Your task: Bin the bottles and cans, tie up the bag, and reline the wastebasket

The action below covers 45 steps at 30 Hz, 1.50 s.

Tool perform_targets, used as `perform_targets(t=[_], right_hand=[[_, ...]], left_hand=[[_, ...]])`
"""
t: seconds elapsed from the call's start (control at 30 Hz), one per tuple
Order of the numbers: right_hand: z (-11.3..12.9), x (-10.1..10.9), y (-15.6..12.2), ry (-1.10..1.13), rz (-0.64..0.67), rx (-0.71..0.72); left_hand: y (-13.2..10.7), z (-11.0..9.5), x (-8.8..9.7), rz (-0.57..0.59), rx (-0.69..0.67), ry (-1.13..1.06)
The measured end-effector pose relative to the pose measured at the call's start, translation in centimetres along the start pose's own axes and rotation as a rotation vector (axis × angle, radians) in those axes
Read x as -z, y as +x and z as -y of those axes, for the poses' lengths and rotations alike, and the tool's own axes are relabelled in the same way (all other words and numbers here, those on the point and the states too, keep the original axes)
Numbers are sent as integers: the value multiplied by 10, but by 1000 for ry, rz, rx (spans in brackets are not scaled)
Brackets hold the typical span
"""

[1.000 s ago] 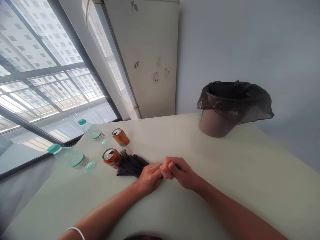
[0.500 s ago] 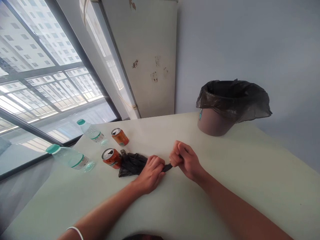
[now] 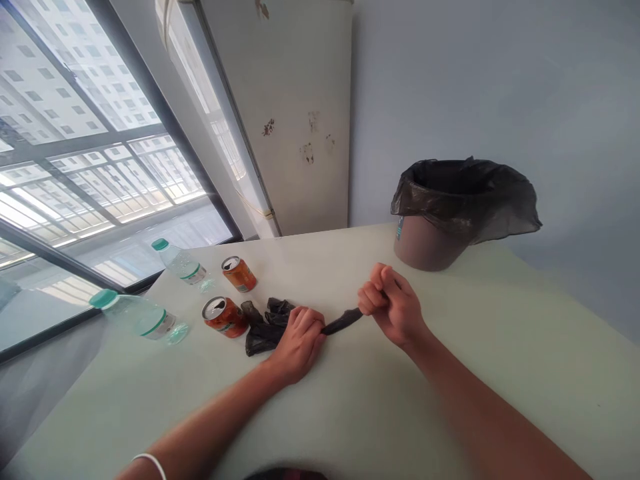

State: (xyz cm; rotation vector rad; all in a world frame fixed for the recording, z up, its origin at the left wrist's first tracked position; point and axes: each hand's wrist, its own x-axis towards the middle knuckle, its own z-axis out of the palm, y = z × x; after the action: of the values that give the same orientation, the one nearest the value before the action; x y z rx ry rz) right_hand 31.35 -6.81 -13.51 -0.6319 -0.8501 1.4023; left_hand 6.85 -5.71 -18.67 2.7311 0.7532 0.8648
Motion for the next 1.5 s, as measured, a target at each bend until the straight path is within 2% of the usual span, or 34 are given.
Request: perform_targets(t=[0.3,0.57,1.0,1.13,1.23,1.4,1.5], right_hand=[[22,17,9,10,-104,82],[30,33,15,-12,-164,146],[48,82,29,25,-260,334],[55,92,31,76,-348,358],[60,99,32,106,-404,370],[60,107,33,85,-406,388],[59,106,32,61,-407,368]], left_hand=[[0,2,-1,-43,14,42],[-1,4,-2,-37,28,41],[-1,6,-7,-47,29,60],[-1,8,-8,-63,30,78],[-1,9,-8,-40,17,74],[-2,11,-8,5,5,-2],[-5,14,-9,61,86,-74]])
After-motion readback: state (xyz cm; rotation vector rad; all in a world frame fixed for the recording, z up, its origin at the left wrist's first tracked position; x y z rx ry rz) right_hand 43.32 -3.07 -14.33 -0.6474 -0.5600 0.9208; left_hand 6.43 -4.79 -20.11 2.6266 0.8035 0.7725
